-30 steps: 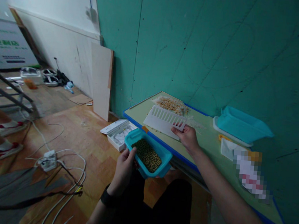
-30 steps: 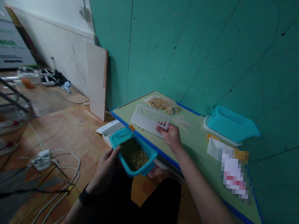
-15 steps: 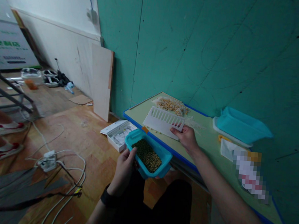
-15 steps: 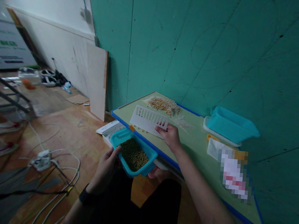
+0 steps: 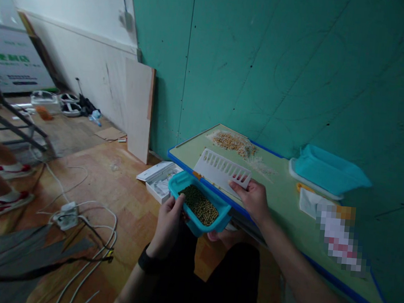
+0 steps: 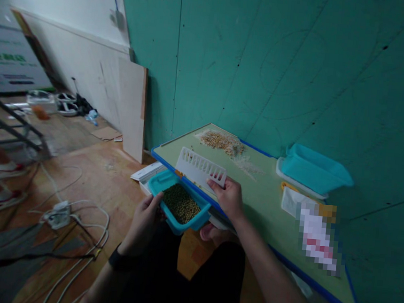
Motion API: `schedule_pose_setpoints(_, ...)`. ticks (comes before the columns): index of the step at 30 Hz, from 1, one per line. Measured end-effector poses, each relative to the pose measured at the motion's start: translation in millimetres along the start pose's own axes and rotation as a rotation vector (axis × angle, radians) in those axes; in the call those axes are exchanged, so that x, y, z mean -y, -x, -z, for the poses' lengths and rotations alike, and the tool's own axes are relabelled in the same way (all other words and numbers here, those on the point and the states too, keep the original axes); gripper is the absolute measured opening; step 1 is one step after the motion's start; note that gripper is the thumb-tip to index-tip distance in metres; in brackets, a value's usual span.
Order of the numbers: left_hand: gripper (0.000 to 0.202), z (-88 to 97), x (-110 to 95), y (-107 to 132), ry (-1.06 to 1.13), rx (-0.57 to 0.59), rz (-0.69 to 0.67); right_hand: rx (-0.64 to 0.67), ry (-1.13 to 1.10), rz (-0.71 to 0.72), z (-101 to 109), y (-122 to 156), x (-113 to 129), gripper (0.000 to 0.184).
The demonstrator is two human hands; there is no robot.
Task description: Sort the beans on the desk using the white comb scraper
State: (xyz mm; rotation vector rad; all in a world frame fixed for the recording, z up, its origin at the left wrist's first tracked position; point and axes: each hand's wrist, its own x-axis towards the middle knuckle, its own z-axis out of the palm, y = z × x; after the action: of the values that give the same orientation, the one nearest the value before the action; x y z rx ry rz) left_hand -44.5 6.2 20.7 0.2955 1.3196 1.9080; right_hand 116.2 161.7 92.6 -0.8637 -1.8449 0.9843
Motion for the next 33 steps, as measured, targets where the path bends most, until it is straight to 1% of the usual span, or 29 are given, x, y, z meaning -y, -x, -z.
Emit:
schedule_pose_setpoints(7, 0.053, -3.5, 0.6, 2.2, 0.000, -0.010, -0.009, -0.054, 0.035, -0.009, -0.9, 18.3, 5.8, 0.034)
schedule_pose_setpoints(12, 0.051, -3.2, 2.8, 2.6, 0.025, 0.000, -0.004, -0.107, 0.096, 0.039, -2.7, 26.8, 10.7, 0.031)
schedule_pose_setpoints(15, 0.051, -3.4, 4.4, 2.7, 0.024, 0.007, -0.007, -0.117, 0.138, 0.110, -5.3, 31.6, 13.2, 0.025)
schedule_pose_setpoints(17, 0.051, -3.2, 5.4, 2.9, 0.025, 0.012, -0.007, -0.137, 0.184, 0.186, -7.5, 35.6, 14.5, 0.021)
schedule_pose_setpoints(18, 0.051, -3.0, 5.9, 3.2, 0.028, 0.013, -0.001, -0.146, 0.219, 0.239, -8.9, 38.1, 14.9, 0.019)
schedule_pose_setpoints(20, 0.052, -2.3, 7.0, 4.0, 0.035, 0.006, 0.018, -0.145, 0.312, 0.392, -12.5, 44.2, 15.6, 0.015)
schedule_pose_setpoints(21, 0.052, -1.8, 7.5, 4.3, 0.039, 0.002, 0.026, -0.130, 0.365, 0.481, -15.0, 47.5, 15.9, 0.016)
schedule_pose_setpoints(23, 0.052, -0.7, 8.8, 4.6, 0.039, -0.002, 0.032, -0.079, 0.466, 0.648, -21.8, 53.3, 16.5, 0.027)
schedule_pose_setpoints(25, 0.050, 0.4, 10.2, 4.5, 0.030, 0.000, 0.029, -0.028, 0.548, 0.748, -30.6, 56.4, 17.6, 0.040)
schedule_pose_setpoints(27, 0.049, 1.3, 11.4, 4.2, 0.019, 0.000, 0.027, 0.031, 0.636, 0.769, -40.2, 55.3, 19.7, 0.047)
schedule_pose_setpoints(29, 0.048, 2.0, 12.2, 4.2, 0.011, -0.002, 0.024, 0.096, 0.736, 0.744, -48.6, 50.6, 23.1, 0.051)
schedule_pose_setpoints(31, 0.047, 2.7, 12.8, 4.4, 0.005, 0.001, 0.018, 0.155, 0.817, 0.708, -54.5, 44.8, 27.6, 0.052)
schedule_pose_setpoints(33, 0.047, 3.5, 13.5, 4.4, 0.000, 0.009, 0.020, 0.187, 0.868, 0.669, -57.5, 40.5, 32.6, 0.051)
